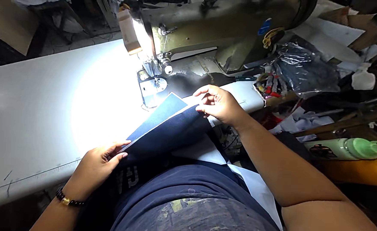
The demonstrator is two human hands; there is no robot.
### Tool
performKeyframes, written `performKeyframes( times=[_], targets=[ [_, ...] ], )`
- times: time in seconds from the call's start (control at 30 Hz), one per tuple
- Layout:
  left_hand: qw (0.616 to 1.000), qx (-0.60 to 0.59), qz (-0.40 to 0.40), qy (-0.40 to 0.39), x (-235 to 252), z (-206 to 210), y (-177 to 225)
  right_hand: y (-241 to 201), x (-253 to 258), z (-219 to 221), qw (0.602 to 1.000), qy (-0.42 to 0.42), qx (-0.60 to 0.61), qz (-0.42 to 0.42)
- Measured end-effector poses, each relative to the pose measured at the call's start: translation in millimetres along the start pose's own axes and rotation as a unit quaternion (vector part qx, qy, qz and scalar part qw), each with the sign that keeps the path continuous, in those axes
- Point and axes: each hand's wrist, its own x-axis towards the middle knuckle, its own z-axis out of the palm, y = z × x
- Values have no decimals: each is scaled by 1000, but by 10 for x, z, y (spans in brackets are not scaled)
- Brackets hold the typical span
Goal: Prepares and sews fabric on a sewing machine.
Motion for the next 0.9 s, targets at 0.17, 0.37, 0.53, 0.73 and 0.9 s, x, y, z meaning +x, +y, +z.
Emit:
performKeyframes(
  times=[0.17, 0.37, 0.53, 0.73, 0.9],
  targets=[
    [998, 44, 6, 47, 21, -46, 61, 3, 14, 43, 999, -13, 10, 47],
    [999, 35, -35, 4, 37, -163, 234, 45, 94, 17, 997, -75, -2, 18],
    [999, 18, -49, 5, 13, -171, 229, 119, 83, 76, 999, -45, -29, 3],
    [998, 33, -51, 18, 3, -244, 227, -37, 103, 115, 997, -50, -5, 50],
    [995, 45, -86, 28, 8, -230, 320, -162, 155, 160, 996, -29, -15, 81]
  ],
)
